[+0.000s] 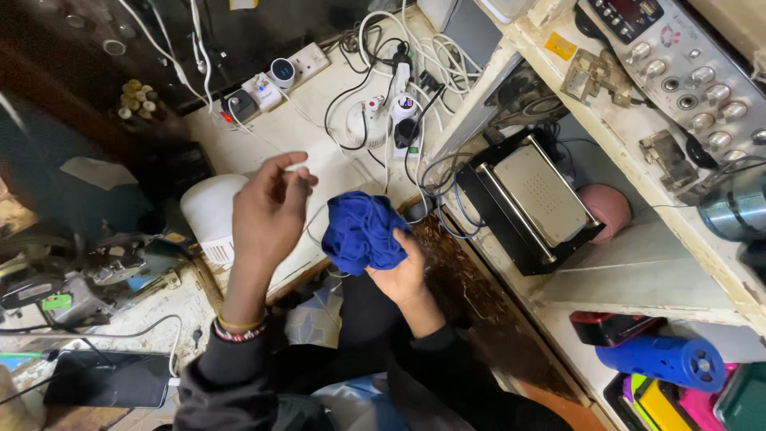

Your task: The person cleans a cluttered workbench using a blue cloth. They wipe the surface, move a white fan, and organize various cables and power adapters. The person also handles a small black device and a container of small bottles during the cleaning process.

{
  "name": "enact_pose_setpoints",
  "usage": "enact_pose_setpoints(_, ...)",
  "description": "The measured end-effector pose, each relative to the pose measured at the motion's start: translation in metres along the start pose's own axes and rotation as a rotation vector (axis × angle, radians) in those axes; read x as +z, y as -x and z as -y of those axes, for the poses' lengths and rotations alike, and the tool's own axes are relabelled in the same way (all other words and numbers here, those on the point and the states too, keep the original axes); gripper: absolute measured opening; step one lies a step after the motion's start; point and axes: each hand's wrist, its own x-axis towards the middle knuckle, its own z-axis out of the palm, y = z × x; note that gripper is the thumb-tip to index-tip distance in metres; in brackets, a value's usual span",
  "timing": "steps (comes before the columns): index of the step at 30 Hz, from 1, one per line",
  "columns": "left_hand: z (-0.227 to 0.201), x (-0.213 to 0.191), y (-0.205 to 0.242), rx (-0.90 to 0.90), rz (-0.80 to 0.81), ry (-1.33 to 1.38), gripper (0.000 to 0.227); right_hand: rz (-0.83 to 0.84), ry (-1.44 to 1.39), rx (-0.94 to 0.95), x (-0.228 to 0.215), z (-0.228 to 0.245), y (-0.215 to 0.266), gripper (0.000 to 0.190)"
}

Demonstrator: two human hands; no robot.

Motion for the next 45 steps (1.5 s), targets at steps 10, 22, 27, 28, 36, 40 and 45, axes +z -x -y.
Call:
enact_pose_setpoints(10, 0.069, 0.114, -0.197, 0.328, 0.239, -0.601, 0.041, -0.158, 0.045, -0.063, -0.021, 0.016, 0.044, 0.045)
enact_pose_setpoints(22, 0.087, 0.162, -0.344, 0.49, 0.182, -0.686, 0.069, 0.081, 0.258, 0.082, 0.02, 0.049, 0.047, 0.098)
enact_pose_setpoints(27, 0.091, 0.172, -0.357, 0.32, 0.232, -0.708, 0.087, -0.024, 0.192, 0.143, 0.007, 0.053, 0.039, 0.102)
enact_pose_setpoints(28, 0.095, 0.171, -0.358, 0.282, 0.232, -0.785, 0.085, -0.06, 0.163, 0.168, 0.005, 0.051, 0.039, 0.104)
enact_pose_setpoints(36, 0.094, 0.125, -0.336, 0.386, 0.038, -0.609, 0.061, 0.065, 0.157, 0.052, 0.002, 0.039, 0.018, 0.092)
enact_pose_setpoints(40, 0.082, 0.093, -0.323, 0.322, 0.226, -0.498, 0.052, 0.022, 0.3, -0.096, -0.033, 0.04, 0.009, 0.076)
enact_pose_setpoints(45, 0.055, 0.089, -0.298, 0.5, 0.139, -0.401, 0.044, -0.004, 0.214, -0.127, -0.012, 0.054, -0.005, 0.069)
